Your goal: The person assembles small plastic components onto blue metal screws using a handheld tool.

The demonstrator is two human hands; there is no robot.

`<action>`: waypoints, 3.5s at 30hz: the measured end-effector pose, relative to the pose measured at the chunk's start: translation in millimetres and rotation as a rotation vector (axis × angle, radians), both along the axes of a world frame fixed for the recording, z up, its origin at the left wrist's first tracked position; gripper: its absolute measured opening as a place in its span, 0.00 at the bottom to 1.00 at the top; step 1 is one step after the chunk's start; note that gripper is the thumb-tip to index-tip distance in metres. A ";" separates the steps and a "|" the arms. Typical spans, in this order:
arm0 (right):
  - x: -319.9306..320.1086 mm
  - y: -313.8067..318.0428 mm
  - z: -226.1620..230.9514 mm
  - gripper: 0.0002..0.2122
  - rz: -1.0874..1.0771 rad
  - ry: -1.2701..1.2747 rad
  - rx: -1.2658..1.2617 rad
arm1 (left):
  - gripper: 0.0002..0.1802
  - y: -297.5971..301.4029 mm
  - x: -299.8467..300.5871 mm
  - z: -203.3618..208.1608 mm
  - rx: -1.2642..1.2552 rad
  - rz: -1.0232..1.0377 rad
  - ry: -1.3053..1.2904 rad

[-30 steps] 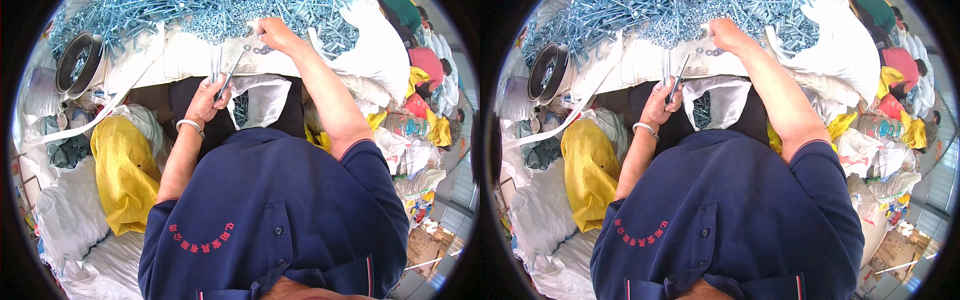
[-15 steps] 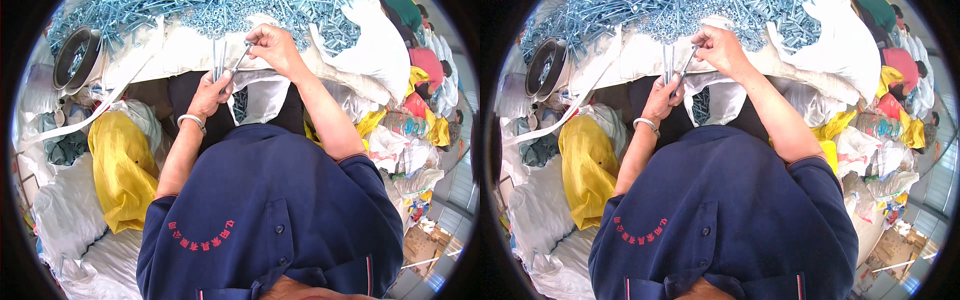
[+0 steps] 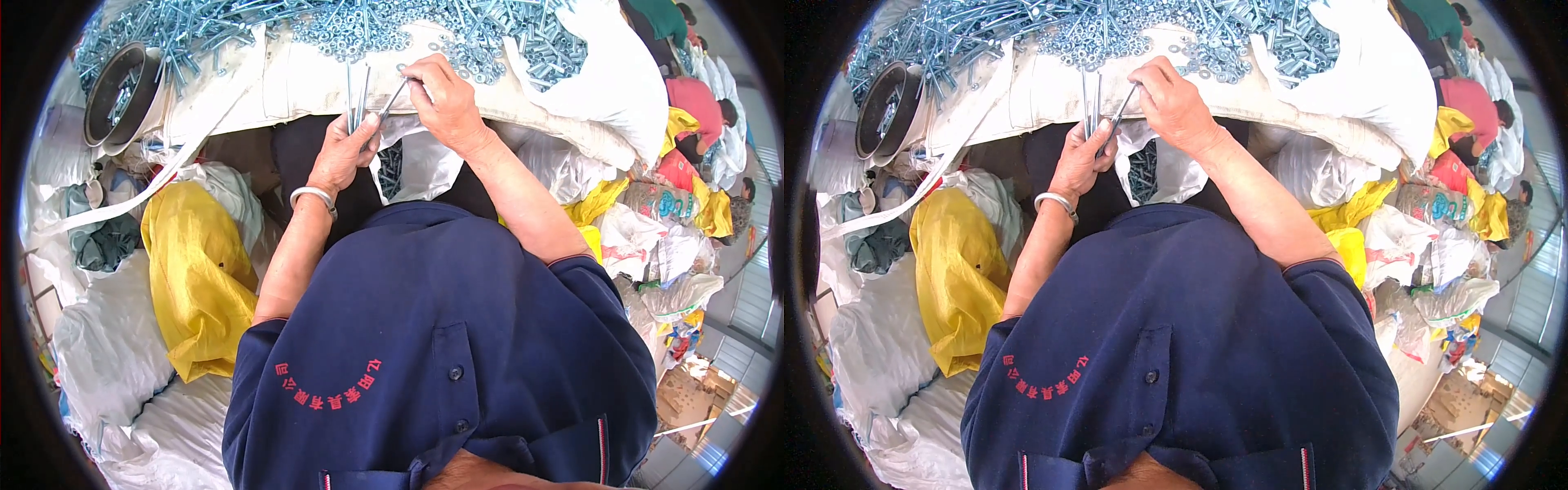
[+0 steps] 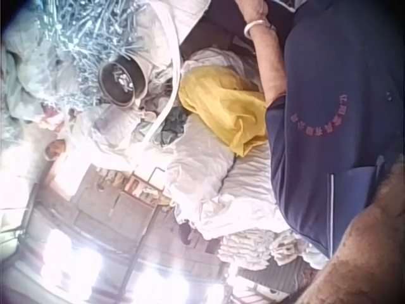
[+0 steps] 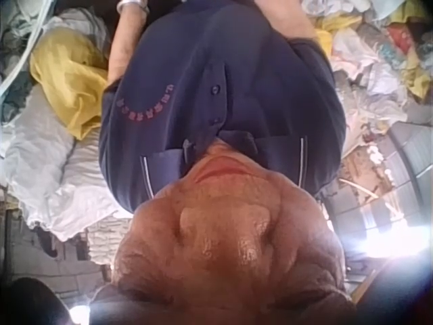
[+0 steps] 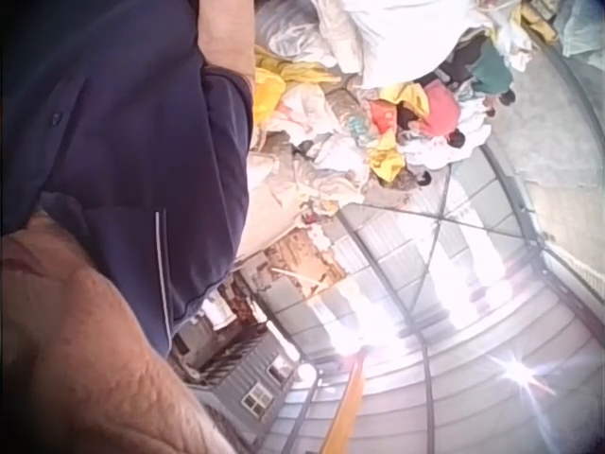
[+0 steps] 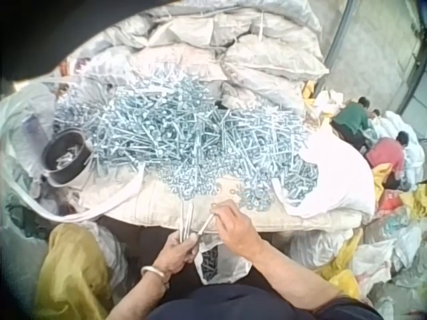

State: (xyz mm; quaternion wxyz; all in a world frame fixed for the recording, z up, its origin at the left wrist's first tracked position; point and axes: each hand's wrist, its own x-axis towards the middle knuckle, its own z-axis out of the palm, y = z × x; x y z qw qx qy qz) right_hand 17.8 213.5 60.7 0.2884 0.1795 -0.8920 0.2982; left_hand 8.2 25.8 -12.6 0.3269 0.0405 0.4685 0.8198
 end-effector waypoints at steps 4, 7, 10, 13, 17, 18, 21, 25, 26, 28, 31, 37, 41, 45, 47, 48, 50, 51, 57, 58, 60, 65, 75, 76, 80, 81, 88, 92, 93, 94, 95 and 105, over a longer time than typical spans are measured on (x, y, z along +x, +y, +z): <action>-1.4 2.5 -0.1 0.09 0.046 -0.046 -0.072 | 0.16 0.5 -0.6 1.0 0.006 -0.003 -0.003; -19.2 22.3 3.5 0.07 -0.005 -0.001 0.028 | 0.18 -1.3 -0.5 -2.0 0.001 0.017 -0.016; -50.1 55.7 8.0 0.08 -0.136 0.036 0.244 | 0.19 -2.5 -1.7 -0.4 0.020 -0.014 -0.011; -71.1 73.3 -1.0 0.08 -0.218 -0.056 0.475 | 0.18 -1.4 -1.5 -0.9 0.011 -0.011 -0.032; -80.5 76.8 -14.6 0.09 -0.269 -0.222 0.676 | 0.17 -0.5 -1.8 0.9 0.031 -0.022 -0.023; -81.6 75.6 -13.9 0.08 -0.267 -0.217 0.680 | 0.17 -1.2 -2.0 0.3 0.029 -0.017 -0.025; -83.2 78.6 -11.5 0.08 -0.248 -0.179 0.593 | 0.17 -1.1 -2.2 0.3 0.053 -0.035 -0.024; -69.2 59.8 8.6 0.10 -0.102 -0.567 -0.167 | 0.17 -3.7 -1.8 0.1 0.047 -0.023 -0.031; -61.9 55.9 10.5 0.10 -0.104 -0.568 -0.167 | 0.16 -3.0 -2.3 0.9 0.052 -0.031 -0.026; -49.3 47.4 12.6 0.12 0.130 -0.647 -0.425 | 0.16 -1.7 -2.9 -0.9 0.049 -0.030 -0.028; -35.5 34.6 9.7 0.11 0.162 -0.686 -0.480 | 0.16 -1.1 -2.7 -4.7 0.047 -0.027 -0.028; -23.6 35.0 11.4 0.11 0.147 -0.686 -0.494 | 0.17 0.5 -1.5 -0.1 0.044 -0.022 -0.010; -16.7 28.9 5.8 0.12 0.160 -0.680 -0.651 | 0.16 1.5 0.1 4.7 0.029 -0.009 -0.014; -11.2 25.8 8.5 0.11 0.155 -0.661 -0.632 | 0.15 0.3 -0.2 -2.2 0.036 -0.018 0.012; -9.7 26.8 7.8 0.11 0.145 -0.674 -0.629 | 0.14 0.2 0.1 -4.3 0.009 -0.020 0.059; -8.8 27.5 7.6 0.11 0.134 -0.687 -0.626 | 0.14 0.5 0.4 -4.8 0.010 -0.021 0.060; -7.1 28.3 7.6 0.10 0.119 -0.710 -0.634 | 0.12 0.8 0.9 -6.1 0.006 -0.019 0.079; -6.3 28.3 7.4 0.10 0.105 -0.733 -0.642 | 0.12 1.0 1.0 -6.8 0.006 -0.019 0.079; 5.0 26.9 1.3 0.10 0.071 -0.754 -0.724 | 0.13 3.4 3.8 -5.0 -0.061 0.002 0.134; 6.5 26.8 -2.3 0.10 0.071 -0.754 -0.724 | 0.13 3.6 4.0 -4.6 -0.070 0.001 0.144; 9.9 23.7 -9.9 0.09 0.076 -0.784 -0.779 | 0.13 3.7 4.2 -4.8 -0.081 -0.001 0.155; 29.4 -7.5 -30.4 0.10 0.115 -0.842 -0.730 | 0.15 7.3 7.0 -0.1 -0.107 0.019 0.110; 14.2 3.3 -7.8 0.10 0.242 -0.842 -0.768 | 0.21 11.9 8.5 -3.1 -0.122 0.160 0.133; 5.8 7.2 1.3 0.10 0.229 -0.783 -0.738 | 0.21 10.5 7.5 -4.6 -0.124 0.155 0.139; -25.1 20.6 28.4 0.09 0.193 -0.482 -0.639 | 0.16 8.6 -2.7 3.8 -0.026 0.250 0.123; -28.4 20.1 31.7 0.09 0.188 -0.460 -0.561 | 0.14 11.2 -10.8 26.3 -0.214 0.312 0.239; -45.0 10.1 15.1 0.09 0.083 -0.433 -0.147 | 0.13 30.7 -68.5 96.3 -0.377 0.281 0.826; -44.1 0.7 14.8 0.07 0.162 -0.299 -0.214 | 0.13 30.6 -78.5 100.7 -0.462 0.256 0.999; -46.8 4.2 9.4 0.09 0.161 -0.255 -0.163 | 0.13 31.5 -80.8 100.7 -0.466 0.238 0.978; -48.4 7.6 4.3 0.11 0.161 -0.212 -0.112 | 0.13 34.5 -81.0 100.1 -0.466 0.233 0.982; -48.8 7.9 4.9 0.11 0.160 -0.210 -0.115 | 0.13 36.6 -81.1 99.7 -0.456 0.254 0.969; -46.7 2.5 7.3 0.16 -0.037 -0.223 -0.227 | 0.14 42.2 -83.3 101.3 -0.497 0.359 0.988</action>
